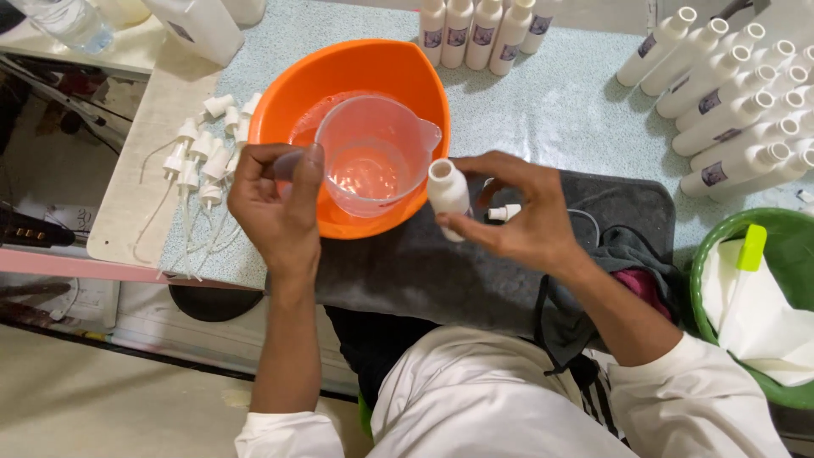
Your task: The person wipes a white plastic bottle with a cloth, then pours a pink liquid from a measuring cup into the bottle. The person wipes the bottle again and places the pump top back on.
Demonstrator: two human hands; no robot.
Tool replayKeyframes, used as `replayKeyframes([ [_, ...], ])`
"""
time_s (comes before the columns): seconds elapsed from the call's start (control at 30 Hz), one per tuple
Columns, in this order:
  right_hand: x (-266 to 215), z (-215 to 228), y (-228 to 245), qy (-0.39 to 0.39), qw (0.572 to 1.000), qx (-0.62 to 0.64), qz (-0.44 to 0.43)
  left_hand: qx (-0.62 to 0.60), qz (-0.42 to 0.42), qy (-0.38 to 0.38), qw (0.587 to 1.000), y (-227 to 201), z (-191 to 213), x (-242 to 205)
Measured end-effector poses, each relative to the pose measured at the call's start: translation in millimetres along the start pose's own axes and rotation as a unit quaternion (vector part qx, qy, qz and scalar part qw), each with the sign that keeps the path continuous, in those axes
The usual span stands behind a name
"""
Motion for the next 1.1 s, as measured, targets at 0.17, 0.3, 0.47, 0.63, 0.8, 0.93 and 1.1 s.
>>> replayKeyframes([
  [0.17, 20, 6, 6, 0.014, 0.996, -0.078, 0.045, -0.004, -0.004, -0.025, 1.0, -11, -1, -17],
  [0.3, 33, 5, 22, 0.048, 0.978, -0.173, 0.106, 0.007, -0.016, -0.03, 0.999, -14, -2, -23],
  [0.47, 32, -3, 10, 0.088, 0.947, -0.294, 0.096, -0.027, -0.004, -0.038, 0.999, -9, 4, -29],
  [0.63, 25, -8, 4, 0.08, 0.931, -0.34, 0.104, -0.029, 0.013, -0.036, 0.999, -3, 7, -32],
  [0.8, 22, -10, 4, 0.051, 0.974, -0.213, 0.062, -0.059, 0.021, -0.041, 0.997, -1, 8, -31],
  [0.93, 15, -8, 2, 0.012, 0.98, -0.191, 0.049, -0.06, 0.026, -0.043, 0.997, -3, 6, -31],
  [1.1, 9, 0, 9, -0.047, 0.985, -0.157, 0.051, -0.091, 0.061, -0.06, 0.992, 0, 7, -33],
])
Point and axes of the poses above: each hand's wrist, its own x-axis towards the middle knuckle, its own z-axis out of the back of the hand, y = z × x, the point moved 9 cm from there along x, towards the middle knuckle, and after that the axes turned 13 degrees about -x, right-handed, at the moved point
